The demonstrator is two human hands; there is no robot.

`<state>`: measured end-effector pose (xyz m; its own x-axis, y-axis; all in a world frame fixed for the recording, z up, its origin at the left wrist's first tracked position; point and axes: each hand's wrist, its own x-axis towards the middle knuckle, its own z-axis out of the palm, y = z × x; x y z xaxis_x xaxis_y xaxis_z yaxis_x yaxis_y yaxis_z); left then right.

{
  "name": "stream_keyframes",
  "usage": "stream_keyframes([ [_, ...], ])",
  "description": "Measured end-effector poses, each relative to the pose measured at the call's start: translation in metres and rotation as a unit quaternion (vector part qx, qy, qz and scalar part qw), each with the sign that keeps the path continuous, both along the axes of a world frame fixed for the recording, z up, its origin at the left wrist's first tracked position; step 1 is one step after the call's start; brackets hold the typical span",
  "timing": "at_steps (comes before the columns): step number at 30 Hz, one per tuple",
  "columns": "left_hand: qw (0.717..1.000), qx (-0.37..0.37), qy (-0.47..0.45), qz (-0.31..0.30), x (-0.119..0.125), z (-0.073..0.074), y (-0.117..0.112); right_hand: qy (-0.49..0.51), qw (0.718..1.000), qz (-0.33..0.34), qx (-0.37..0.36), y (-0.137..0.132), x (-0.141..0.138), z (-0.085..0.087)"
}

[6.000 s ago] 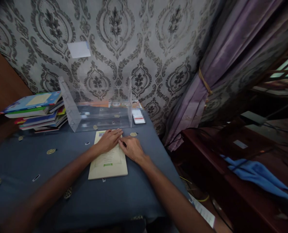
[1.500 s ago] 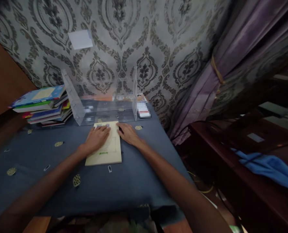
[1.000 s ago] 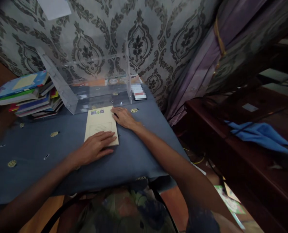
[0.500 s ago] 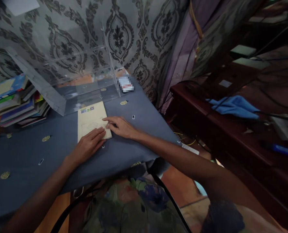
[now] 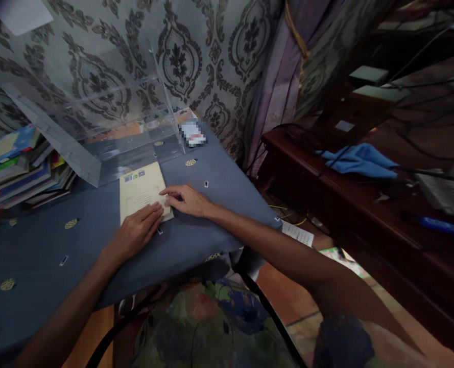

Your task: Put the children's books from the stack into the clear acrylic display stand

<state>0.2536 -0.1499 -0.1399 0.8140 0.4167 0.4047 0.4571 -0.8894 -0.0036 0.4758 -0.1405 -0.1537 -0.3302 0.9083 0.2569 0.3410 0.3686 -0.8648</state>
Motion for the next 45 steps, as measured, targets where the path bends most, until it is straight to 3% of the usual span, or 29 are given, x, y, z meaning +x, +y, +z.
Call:
stream_keyframes([
  [9,1.000,-0.011,-0.004,0.003,0.001,0.002,-0.001,-0.073,0.996,-0.008,0.059,-0.005,0.001,0.002],
  [15,1.000,-0.018,-0.022,0.010,0.001,-0.003,-0.003,-0.196,0.961,0.087,0.176,-0.037,0.010,0.002],
  [22,1.000,-0.018,-0.017,0.020,-0.001,-0.004,-0.005,-0.284,0.939,0.075,0.179,-0.053,0.013,-0.001],
  [26,0.999,-0.029,-0.006,0.026,-0.017,-0.005,-0.006,-0.285,0.937,0.059,0.193,-0.052,0.011,-0.001],
  [34,0.997,-0.024,-0.046,0.058,-0.071,-0.008,-0.016,-0.308,0.925,0.050,0.218,-0.055,0.008,-0.005],
  [40,0.994,-0.036,-0.072,0.068,-0.072,-0.011,-0.019,-0.292,0.931,0.094,0.198,-0.046,-0.031,0.003],
  [45,0.994,-0.043,-0.071,0.072,-0.070,-0.009,-0.020,-0.287,0.937,0.088,0.177,0.006,-0.085,0.003],
])
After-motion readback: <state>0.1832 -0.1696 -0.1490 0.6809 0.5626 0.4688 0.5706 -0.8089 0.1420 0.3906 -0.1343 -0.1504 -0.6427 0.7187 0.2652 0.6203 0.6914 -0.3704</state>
